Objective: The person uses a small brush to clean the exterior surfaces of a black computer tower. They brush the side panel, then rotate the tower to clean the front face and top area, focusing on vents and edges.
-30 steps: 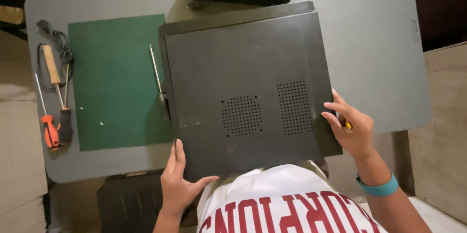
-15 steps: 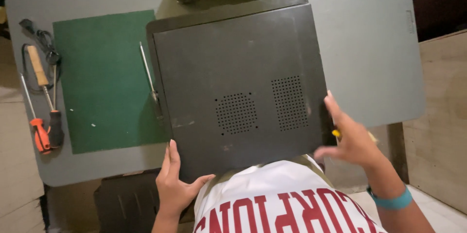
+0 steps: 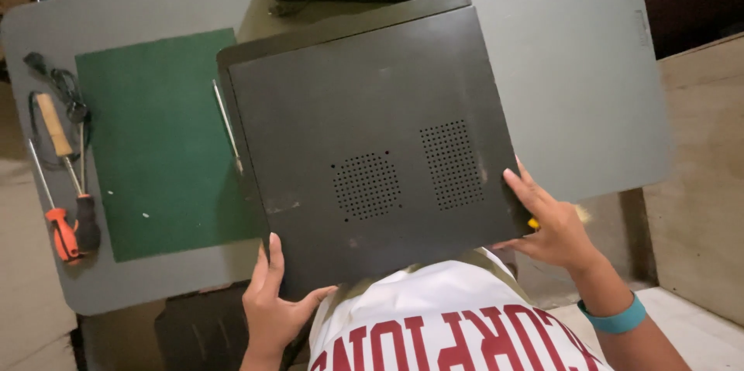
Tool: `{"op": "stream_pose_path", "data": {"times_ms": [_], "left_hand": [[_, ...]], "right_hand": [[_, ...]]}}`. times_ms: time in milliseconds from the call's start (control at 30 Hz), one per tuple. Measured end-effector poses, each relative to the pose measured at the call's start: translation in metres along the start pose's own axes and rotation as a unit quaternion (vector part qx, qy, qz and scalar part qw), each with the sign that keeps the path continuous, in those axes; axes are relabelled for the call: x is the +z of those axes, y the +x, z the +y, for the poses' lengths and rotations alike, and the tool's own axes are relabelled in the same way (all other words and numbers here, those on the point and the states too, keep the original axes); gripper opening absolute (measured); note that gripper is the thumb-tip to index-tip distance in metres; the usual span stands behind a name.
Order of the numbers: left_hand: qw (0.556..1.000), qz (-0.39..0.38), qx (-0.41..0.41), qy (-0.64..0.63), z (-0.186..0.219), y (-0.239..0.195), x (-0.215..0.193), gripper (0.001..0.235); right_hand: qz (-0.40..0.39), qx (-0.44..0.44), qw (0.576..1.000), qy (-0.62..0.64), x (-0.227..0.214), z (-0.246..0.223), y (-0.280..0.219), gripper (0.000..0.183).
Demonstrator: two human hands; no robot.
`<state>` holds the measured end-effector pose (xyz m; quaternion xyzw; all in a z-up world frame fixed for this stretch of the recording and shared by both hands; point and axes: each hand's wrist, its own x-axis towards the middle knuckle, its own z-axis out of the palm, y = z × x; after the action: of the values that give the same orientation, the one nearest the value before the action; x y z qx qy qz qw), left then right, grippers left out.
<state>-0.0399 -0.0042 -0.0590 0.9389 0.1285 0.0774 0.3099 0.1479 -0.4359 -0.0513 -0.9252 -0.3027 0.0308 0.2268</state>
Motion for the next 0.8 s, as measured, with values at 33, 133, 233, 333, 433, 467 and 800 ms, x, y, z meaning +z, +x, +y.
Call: {"op": "stream_pose_path", "data": {"times_ms": [33,133,233,333,433,467,800], "left_hand": [[1.000,0.003,0.003,-0.005,0.000,0.000,0.000,0.121],[1.000,0.017,0.012,-0.010,0.003,0.001,0.002,0.119],[0.999,0.033,0.018,-0.001,0.001,-0.005,0.005,0.116],[0.999,0.044,0.019,-0.004,-0.002,-0.003,0.008,0.115],[1.000,0.029,0.008,-0.007,-0.005,-0.003,0.005,0.115],[1.000,0.018,-0.002,0.000,-0.004,-0.004,0.004,0.116],[0.998,-0.021,-0.021,-0.048,-0.002,0.005,0.000,0.113]], "right_hand": [[-0.051,0.090,0.991,0.081,0.002,0.002,0.000,0.126],[-0.083,0.150,0.964,0.201,-0.003,0.001,0.008,0.131],[-0.040,0.099,0.968,0.225,-0.002,0.001,0.006,0.121],[-0.001,0.086,0.973,0.212,-0.001,0.000,0.008,0.117],[-0.013,0.124,0.958,0.257,-0.003,0.000,0.009,0.116],[-0.035,0.145,0.945,0.292,-0.005,0.003,0.009,0.116],[-0.121,0.230,0.915,0.309,-0.025,0.012,0.015,0.120]]}}
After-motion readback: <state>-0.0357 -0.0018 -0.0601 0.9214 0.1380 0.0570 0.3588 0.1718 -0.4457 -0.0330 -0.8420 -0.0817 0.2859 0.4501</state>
